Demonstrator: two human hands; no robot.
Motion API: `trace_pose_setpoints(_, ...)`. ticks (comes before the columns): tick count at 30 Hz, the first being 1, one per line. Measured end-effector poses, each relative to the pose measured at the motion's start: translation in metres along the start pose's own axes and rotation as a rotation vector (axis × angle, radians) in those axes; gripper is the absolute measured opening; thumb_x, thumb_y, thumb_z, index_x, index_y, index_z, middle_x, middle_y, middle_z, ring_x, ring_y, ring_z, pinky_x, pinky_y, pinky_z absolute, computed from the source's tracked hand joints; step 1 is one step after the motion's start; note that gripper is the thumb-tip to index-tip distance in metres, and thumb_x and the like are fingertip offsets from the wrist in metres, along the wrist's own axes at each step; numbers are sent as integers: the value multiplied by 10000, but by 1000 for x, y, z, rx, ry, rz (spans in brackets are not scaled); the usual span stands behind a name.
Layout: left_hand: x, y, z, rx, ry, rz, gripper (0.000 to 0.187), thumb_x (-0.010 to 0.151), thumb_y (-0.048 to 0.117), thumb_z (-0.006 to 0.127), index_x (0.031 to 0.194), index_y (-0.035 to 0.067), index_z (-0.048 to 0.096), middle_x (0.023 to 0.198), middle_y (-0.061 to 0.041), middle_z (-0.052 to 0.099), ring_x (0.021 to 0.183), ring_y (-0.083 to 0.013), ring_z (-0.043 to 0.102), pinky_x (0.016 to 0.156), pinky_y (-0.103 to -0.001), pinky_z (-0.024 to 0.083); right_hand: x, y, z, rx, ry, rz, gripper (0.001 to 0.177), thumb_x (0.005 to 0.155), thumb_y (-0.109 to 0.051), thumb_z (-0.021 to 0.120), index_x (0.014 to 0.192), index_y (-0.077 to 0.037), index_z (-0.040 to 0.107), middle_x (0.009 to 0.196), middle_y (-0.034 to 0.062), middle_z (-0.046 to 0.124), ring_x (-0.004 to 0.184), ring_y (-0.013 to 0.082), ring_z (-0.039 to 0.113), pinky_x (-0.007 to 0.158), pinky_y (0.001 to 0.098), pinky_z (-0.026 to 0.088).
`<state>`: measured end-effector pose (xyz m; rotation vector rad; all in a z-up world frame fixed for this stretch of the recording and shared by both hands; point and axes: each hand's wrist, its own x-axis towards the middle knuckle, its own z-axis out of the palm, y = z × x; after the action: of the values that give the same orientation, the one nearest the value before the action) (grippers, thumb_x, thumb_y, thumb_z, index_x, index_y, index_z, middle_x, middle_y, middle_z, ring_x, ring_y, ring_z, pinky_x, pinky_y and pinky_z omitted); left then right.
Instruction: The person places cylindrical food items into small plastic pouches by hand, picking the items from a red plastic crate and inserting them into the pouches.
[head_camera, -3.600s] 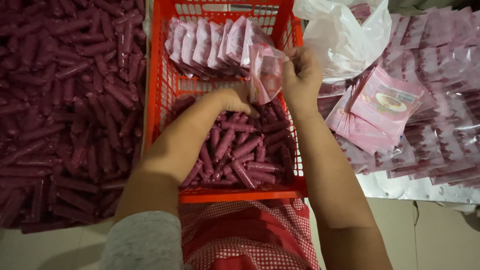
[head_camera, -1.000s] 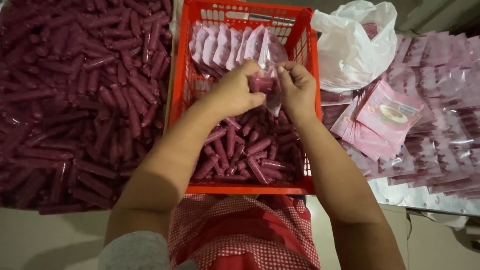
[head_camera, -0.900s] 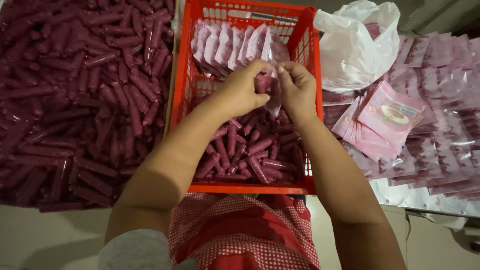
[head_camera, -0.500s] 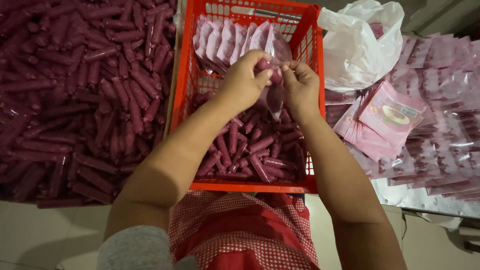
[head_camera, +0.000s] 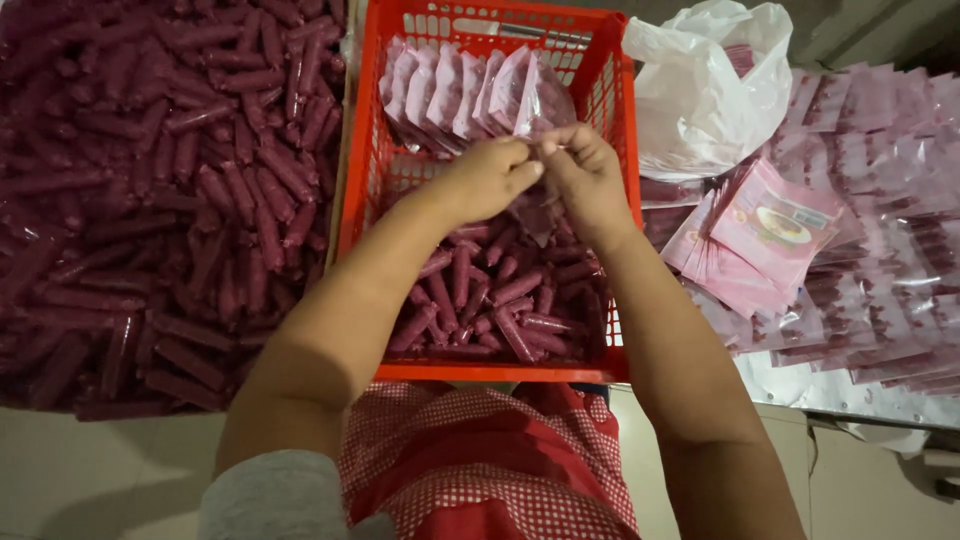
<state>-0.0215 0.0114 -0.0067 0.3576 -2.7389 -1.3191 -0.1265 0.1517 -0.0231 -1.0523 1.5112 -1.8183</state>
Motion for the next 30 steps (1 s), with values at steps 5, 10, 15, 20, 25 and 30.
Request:
trace_pose_setpoints(5, -29, 57, -38, -147, 34, -134, 215, 1048, 160, 515, 1238, 207, 603, 1220, -34, 608, 937, -145, 572, 795, -306, 530, 10, 8, -19, 163, 191, -174, 201, 1002, -216, 668, 1181, -136, 622, 806, -11, 538, 579, 82, 444, 488, 239, 384)
trace_pose_setpoints(10, -36, 67, -62, -202, 126, -136, 383, 1035, 165, 560, 1381, 323, 606, 1249, -33, 766, 472, -17, 471, 436, -126, 454, 5, -18, -28, 452, -96, 76, 387, 890, -344, 802, 1187, -273, 565, 1152, 31, 597, 1105, 252, 577, 967, 412, 474)
trace_pose_setpoints(15, -35, 63, -84, -676, -49, 5, 542, 971, 311, 574, 1403, -14, 539, 1227, -216, 727, 1236, -299, 682, 1193, -439, 424, -2, -20, -22, 1057, -614, 297, 486, 1010, -96, 756, 1403, 48, 510, 1057, 244, 737, 797, 221, 774, 715, 276, 701)
trace_pose_setpoints(20, -29, 77, -102, -214, 37, -15, 662, 987, 508, 400, 1413, 15, 515, 1306, -191, 637, 1205, -287, 654, 1055, -385, 525, 5, -56, 9, 987, -568, 203, 354, 1011, -270, 751, 1224, -15, 632, 1001, 117, 711, 739, 143, 718, 619, 212, 649)
trace_pose_setpoints(25, -34, 95, -114, -403, 23, -36, 546, 995, 430, 412, 1443, 137, 518, 1092, -138, 743, 812, -228, 785, 726, -353, 705, 15, -49, 15, 1051, -267, 297, 732, 827, -324, 858, 1387, -2, 513, 1191, 198, 672, 1168, 310, 672, 935, 352, 669)
trace_pose_setpoints(30, -41, 84, -111, -403, -70, 31, 514, 952, 109, 659, 1451, 87, 539, 1120, -85, 701, 774, -71, 714, 735, -140, 633, 20, -5, 14, 1064, -104, 215, 380, 884, -21, 813, 1198, 23, 604, 1065, 189, 722, 890, 266, 745, 692, 326, 652)
